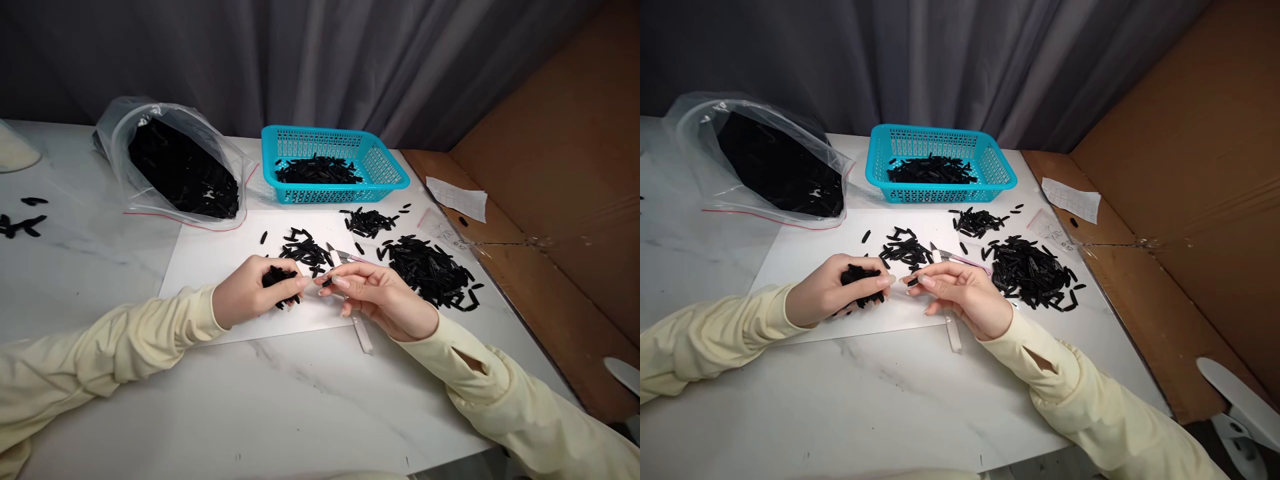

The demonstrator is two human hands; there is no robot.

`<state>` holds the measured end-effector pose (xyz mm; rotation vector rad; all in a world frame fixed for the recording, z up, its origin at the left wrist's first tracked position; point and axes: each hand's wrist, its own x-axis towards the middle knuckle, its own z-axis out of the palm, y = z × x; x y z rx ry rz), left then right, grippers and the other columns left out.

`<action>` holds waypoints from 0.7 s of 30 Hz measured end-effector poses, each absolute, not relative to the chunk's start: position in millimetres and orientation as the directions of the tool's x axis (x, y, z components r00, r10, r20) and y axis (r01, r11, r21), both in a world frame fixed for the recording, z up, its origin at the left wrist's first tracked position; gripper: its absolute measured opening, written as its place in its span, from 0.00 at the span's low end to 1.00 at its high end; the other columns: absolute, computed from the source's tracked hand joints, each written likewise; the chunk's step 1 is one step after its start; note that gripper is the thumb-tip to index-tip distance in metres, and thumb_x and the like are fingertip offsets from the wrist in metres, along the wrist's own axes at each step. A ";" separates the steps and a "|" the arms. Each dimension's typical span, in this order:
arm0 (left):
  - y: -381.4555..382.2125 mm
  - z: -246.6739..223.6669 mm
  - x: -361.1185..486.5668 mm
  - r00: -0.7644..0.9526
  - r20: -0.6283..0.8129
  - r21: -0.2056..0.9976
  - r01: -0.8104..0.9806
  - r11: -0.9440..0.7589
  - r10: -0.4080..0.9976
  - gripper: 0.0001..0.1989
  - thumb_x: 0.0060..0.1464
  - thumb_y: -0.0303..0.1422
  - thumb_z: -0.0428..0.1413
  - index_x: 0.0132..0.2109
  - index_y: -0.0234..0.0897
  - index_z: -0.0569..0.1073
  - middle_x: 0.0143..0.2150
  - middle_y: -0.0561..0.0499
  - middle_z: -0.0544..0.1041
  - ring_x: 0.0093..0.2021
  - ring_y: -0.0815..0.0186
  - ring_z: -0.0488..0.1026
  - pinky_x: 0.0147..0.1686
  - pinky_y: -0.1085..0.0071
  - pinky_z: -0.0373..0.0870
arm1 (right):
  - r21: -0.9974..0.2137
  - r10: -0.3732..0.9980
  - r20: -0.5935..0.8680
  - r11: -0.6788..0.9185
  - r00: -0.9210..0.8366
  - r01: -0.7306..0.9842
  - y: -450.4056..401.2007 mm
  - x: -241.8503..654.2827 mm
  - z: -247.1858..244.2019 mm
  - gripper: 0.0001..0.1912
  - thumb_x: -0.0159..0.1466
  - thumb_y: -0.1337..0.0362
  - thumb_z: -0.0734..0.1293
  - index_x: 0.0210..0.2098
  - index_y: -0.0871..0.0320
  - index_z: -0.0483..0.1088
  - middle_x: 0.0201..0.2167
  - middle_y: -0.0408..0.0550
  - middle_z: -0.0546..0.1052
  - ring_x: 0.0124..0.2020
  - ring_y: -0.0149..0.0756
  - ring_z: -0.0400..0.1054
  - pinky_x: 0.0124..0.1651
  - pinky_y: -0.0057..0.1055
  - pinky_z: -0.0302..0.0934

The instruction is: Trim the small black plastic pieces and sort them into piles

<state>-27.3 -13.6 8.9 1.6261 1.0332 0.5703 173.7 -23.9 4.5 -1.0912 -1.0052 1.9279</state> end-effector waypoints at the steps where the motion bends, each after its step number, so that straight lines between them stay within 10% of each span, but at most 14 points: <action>1: -13.4 6.5 -28.2 0.506 -0.025 0.912 0.365 -0.188 0.862 0.14 0.55 0.34 0.49 0.24 0.33 0.67 0.17 0.56 0.64 0.16 0.77 0.57 0.16 0.79 0.55 | -0.851 0.828 -0.364 -0.482 -0.427 -0.209 -22.5 175.4 4.4 0.05 0.54 0.67 0.70 0.31 0.61 0.73 0.35 0.49 0.77 0.35 0.30 0.72 0.26 0.18 0.67; 9: -14.9 -13.0 -31.5 0.644 0.443 0.495 0.404 -0.770 0.623 0.13 0.53 0.25 0.47 0.21 0.36 0.60 0.17 0.57 0.57 0.18 0.74 0.53 0.19 0.75 0.52 | -0.788 0.770 -0.368 -0.556 -0.522 -0.264 -21.5 178.5 1.7 0.09 0.55 0.68 0.69 0.36 0.61 0.74 0.31 0.45 0.74 0.31 0.27 0.70 0.21 0.16 0.63; 21: -18.7 -1.1 -25.1 0.503 0.326 0.717 0.421 -0.556 0.801 0.07 0.55 0.30 0.50 0.32 0.33 0.70 0.23 0.54 0.72 0.21 0.75 0.63 0.25 0.80 0.61 | -0.974 0.877 -0.149 -0.211 -0.457 -0.087 -36.2 165.5 6.8 0.06 0.56 0.72 0.67 0.33 0.61 0.67 0.29 0.42 0.69 0.27 0.28 0.70 0.34 0.29 0.67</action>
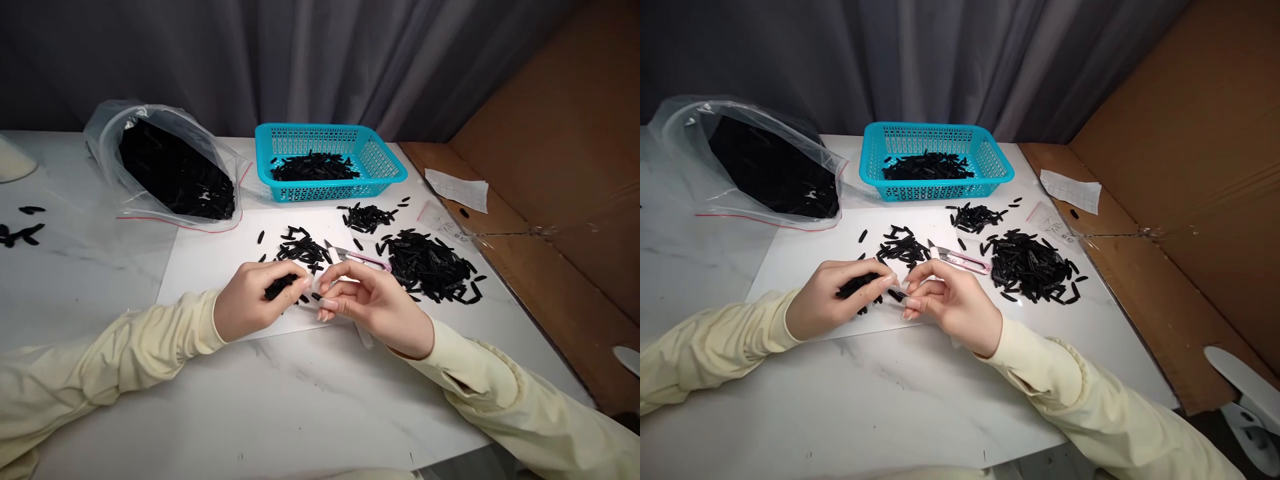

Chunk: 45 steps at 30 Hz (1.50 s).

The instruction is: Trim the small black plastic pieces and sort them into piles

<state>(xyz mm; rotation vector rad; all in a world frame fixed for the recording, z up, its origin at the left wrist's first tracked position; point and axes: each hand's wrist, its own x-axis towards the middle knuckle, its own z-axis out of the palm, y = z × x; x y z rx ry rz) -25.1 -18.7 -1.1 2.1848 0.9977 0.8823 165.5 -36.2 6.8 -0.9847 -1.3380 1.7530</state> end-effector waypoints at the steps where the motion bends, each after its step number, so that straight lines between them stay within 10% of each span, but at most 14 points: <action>1: -19.8 -1.1 -24.4 0.517 0.311 0.720 0.420 -0.553 0.797 0.08 0.55 0.30 0.50 0.31 0.33 0.70 0.23 0.54 0.72 0.22 0.75 0.63 0.25 0.79 0.61 | -0.981 0.885 -0.119 -0.175 -0.451 -0.085 -36.6 164.8 6.3 0.04 0.56 0.72 0.67 0.31 0.61 0.67 0.28 0.43 0.69 0.27 0.29 0.71 0.34 0.30 0.67; 13: -23.5 1.2 -19.6 0.528 0.017 0.867 0.415 -0.275 0.849 0.13 0.57 0.35 0.46 0.30 0.34 0.70 0.24 0.54 0.71 0.24 0.73 0.64 0.26 0.78 0.61 | -1.000 0.902 -0.006 -0.011 -0.432 -0.008 -35.9 165.5 10.9 0.06 0.59 0.72 0.65 0.33 0.62 0.75 0.34 0.48 0.71 0.30 0.29 0.72 0.39 0.28 0.71; 23: -25.2 1.6 -21.2 0.512 0.000 0.883 0.403 -0.241 0.859 0.13 0.57 0.36 0.47 0.28 0.35 0.69 0.23 0.55 0.70 0.23 0.73 0.63 0.26 0.77 0.61 | -0.999 0.902 -0.039 -0.022 -0.431 0.043 -37.2 166.8 9.4 0.05 0.58 0.70 0.66 0.31 0.62 0.75 0.34 0.48 0.72 0.30 0.30 0.71 0.37 0.30 0.72; 35: -27.0 0.9 -19.4 0.475 -0.012 0.937 0.311 -0.156 0.880 0.10 0.56 0.35 0.47 0.31 0.36 0.67 0.22 0.56 0.67 0.23 0.72 0.63 0.25 0.76 0.61 | -0.872 0.871 0.334 0.431 -0.359 0.234 -37.9 165.3 6.6 0.06 0.58 0.73 0.65 0.33 0.60 0.74 0.33 0.50 0.75 0.33 0.32 0.71 0.36 0.29 0.70; 45: -27.2 -0.3 -19.2 0.470 0.017 0.940 0.293 -0.174 0.883 0.09 0.56 0.34 0.46 0.32 0.36 0.67 0.24 0.55 0.68 0.24 0.73 0.65 0.25 0.76 0.63 | -0.809 0.847 0.392 0.504 -0.360 0.304 -39.3 167.8 6.4 0.08 0.58 0.75 0.65 0.35 0.62 0.74 0.34 0.52 0.76 0.35 0.34 0.70 0.38 0.30 0.69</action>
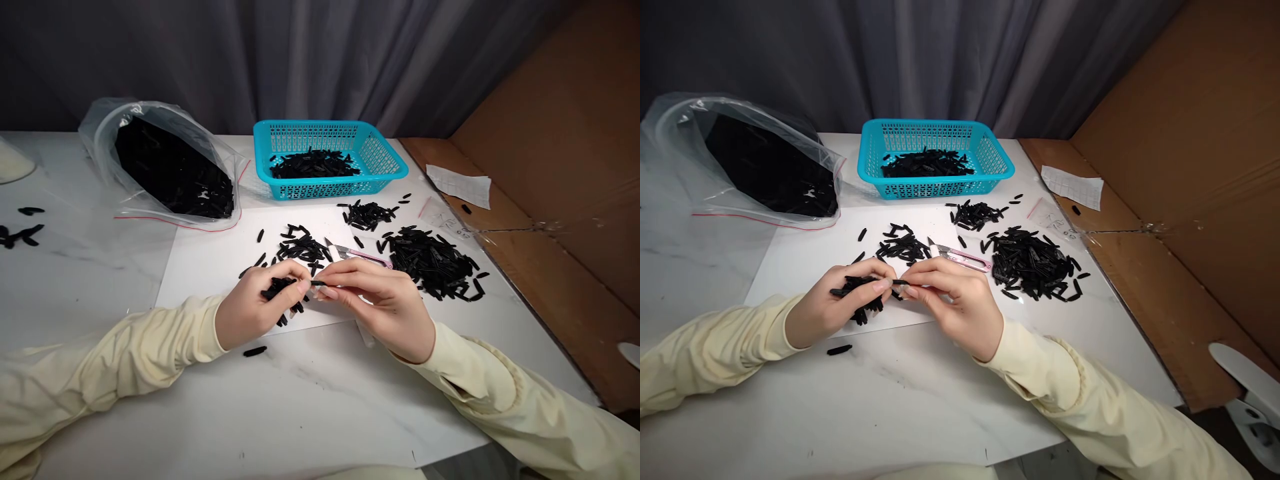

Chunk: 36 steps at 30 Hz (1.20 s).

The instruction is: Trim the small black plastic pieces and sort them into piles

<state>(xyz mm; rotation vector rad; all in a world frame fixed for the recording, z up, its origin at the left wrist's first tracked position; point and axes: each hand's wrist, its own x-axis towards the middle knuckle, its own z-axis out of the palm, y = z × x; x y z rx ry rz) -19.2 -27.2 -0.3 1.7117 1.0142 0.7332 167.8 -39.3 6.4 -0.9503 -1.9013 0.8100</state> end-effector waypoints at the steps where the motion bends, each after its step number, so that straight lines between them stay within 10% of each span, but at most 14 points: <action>1: -27.3 -0.7 -19.2 0.468 0.015 0.941 0.291 -0.171 0.883 0.09 0.56 0.35 0.46 0.32 0.36 0.67 0.24 0.55 0.68 0.24 0.73 0.65 0.25 0.76 0.63 | -0.806 0.845 0.396 0.507 -0.360 0.304 -39.2 167.6 6.2 0.08 0.58 0.75 0.65 0.35 0.62 0.74 0.34 0.53 0.76 0.35 0.34 0.70 0.38 0.30 0.69; 23: -27.5 -2.4 -20.2 0.480 0.070 0.923 0.302 -0.239 0.875 0.09 0.57 0.35 0.45 0.33 0.36 0.65 0.24 0.55 0.67 0.24 0.72 0.64 0.27 0.75 0.63 | -0.765 0.855 0.273 0.472 -0.442 0.439 -31.0 175.7 12.6 0.06 0.60 0.68 0.64 0.34 0.59 0.74 0.35 0.49 0.77 0.37 0.33 0.71 0.34 0.26 0.68; 28: -26.2 -3.2 -21.3 0.463 0.138 0.894 0.322 -0.312 0.875 0.07 0.57 0.33 0.47 0.34 0.36 0.66 0.26 0.55 0.69 0.26 0.73 0.65 0.29 0.76 0.63 | -0.087 0.656 0.328 0.738 -0.680 0.669 -13.0 199.1 10.1 0.15 0.63 0.74 0.56 0.48 0.63 0.67 0.35 0.53 0.75 0.35 0.34 0.70 0.33 0.28 0.64; 31: -26.7 -3.3 -22.0 0.492 0.208 0.858 0.323 -0.399 0.845 0.06 0.57 0.31 0.47 0.34 0.35 0.66 0.24 0.56 0.68 0.23 0.74 0.64 0.26 0.78 0.62 | 0.339 0.483 0.127 0.800 -0.867 0.495 -2.5 202.6 7.9 0.18 0.62 0.77 0.55 0.50 0.66 0.65 0.25 0.51 0.73 0.27 0.34 0.66 0.24 0.29 0.55; 36: -28.0 -3.7 -23.8 0.549 0.312 0.780 0.317 -0.539 0.776 0.05 0.57 0.28 0.46 0.34 0.35 0.66 0.22 0.55 0.68 0.21 0.74 0.63 0.23 0.78 0.62 | 0.420 0.210 0.048 0.883 -0.977 0.210 10.0 196.9 3.3 0.15 0.65 0.74 0.52 0.38 0.67 0.69 0.23 0.51 0.72 0.24 0.33 0.63 0.23 0.31 0.53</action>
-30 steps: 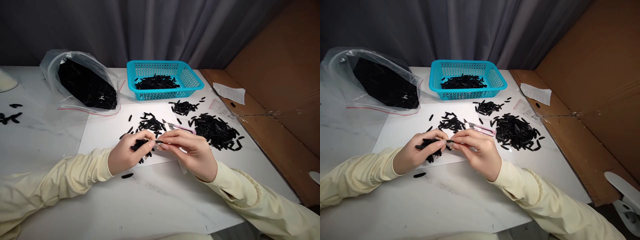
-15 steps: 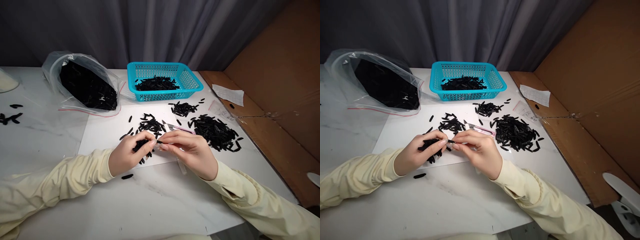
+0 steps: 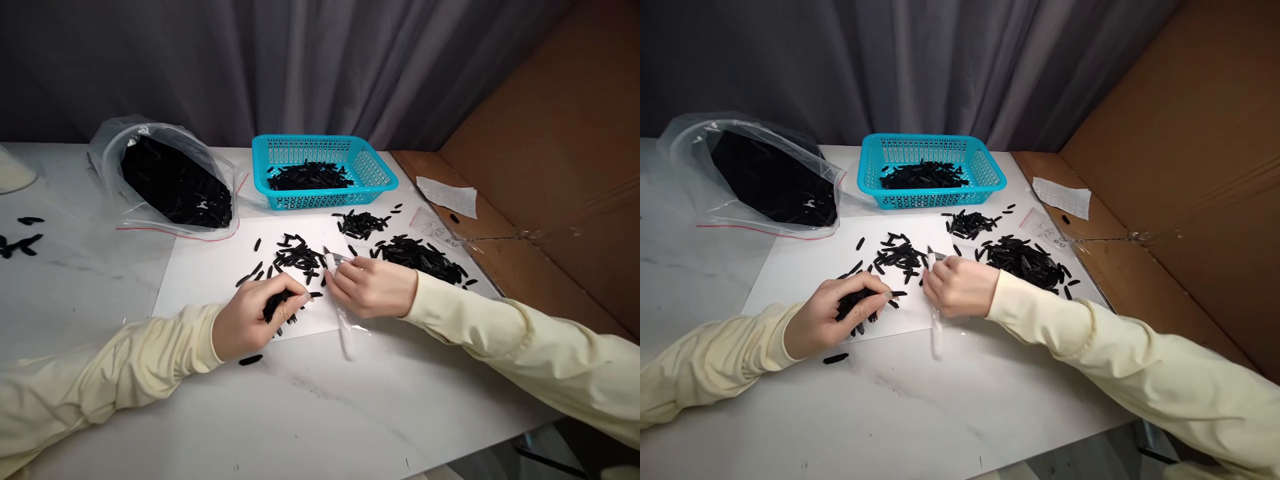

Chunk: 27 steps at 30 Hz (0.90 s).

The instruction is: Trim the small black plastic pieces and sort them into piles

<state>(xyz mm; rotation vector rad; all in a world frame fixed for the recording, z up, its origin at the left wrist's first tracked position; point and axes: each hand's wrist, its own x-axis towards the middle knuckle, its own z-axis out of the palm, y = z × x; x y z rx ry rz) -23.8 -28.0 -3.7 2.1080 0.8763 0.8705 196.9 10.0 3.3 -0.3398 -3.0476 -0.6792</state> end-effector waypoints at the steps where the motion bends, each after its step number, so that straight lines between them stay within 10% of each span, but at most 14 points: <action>1: -28.0 -4.1 -24.2 0.556 0.331 0.767 0.312 -0.561 0.762 0.05 0.57 0.28 0.46 0.33 0.35 0.65 0.22 0.55 0.67 0.21 0.74 0.62 0.22 0.78 0.62 | 0.396 0.205 0.079 0.892 -0.976 0.220 11.9 198.2 2.7 0.15 0.65 0.73 0.51 0.37 0.65 0.69 0.24 0.51 0.72 0.24 0.33 0.63 0.23 0.31 0.54; 6: -27.7 -7.3 -25.0 0.568 0.440 0.711 0.253 -0.656 0.696 0.05 0.55 0.23 0.47 0.34 0.35 0.65 0.23 0.54 0.66 0.21 0.74 0.62 0.21 0.78 0.61 | 0.118 0.422 0.301 0.873 -0.855 0.473 15.4 217.3 12.1 0.15 0.67 0.67 0.51 0.37 0.59 0.68 0.28 0.50 0.73 0.30 0.35 0.66 0.28 0.32 0.58; 9: -27.6 -9.5 -25.2 0.580 0.458 0.705 0.226 -0.673 0.674 0.06 0.55 0.22 0.46 0.34 0.35 0.65 0.23 0.53 0.66 0.22 0.73 0.62 0.21 0.77 0.60 | -0.293 0.623 0.395 0.782 -0.675 0.550 8.6 222.3 23.7 0.12 0.66 0.65 0.54 0.32 0.59 0.66 0.26 0.48 0.73 0.23 0.31 0.66 0.26 0.30 0.59; 13: -27.8 -12.6 -26.5 0.585 0.478 0.694 0.206 -0.690 0.655 0.07 0.53 0.20 0.46 0.35 0.35 0.65 0.23 0.54 0.65 0.23 0.73 0.62 0.22 0.77 0.60 | -0.796 0.815 0.112 0.417 -0.569 0.439 -6.7 214.5 25.7 0.09 0.65 0.63 0.57 0.31 0.60 0.65 0.21 0.43 0.72 0.15 0.25 0.63 0.19 0.24 0.60; 27: -26.1 -14.3 -26.5 0.618 0.569 0.560 0.191 -0.806 0.542 0.19 0.38 0.15 0.40 0.36 0.35 0.65 0.22 0.56 0.63 0.21 0.74 0.60 0.21 0.78 0.59 | -0.719 0.723 0.064 0.512 -0.688 0.471 -3.1 207.1 21.7 0.05 0.56 0.68 0.68 0.26 0.62 0.75 0.28 0.50 0.76 0.29 0.32 0.70 0.34 0.29 0.64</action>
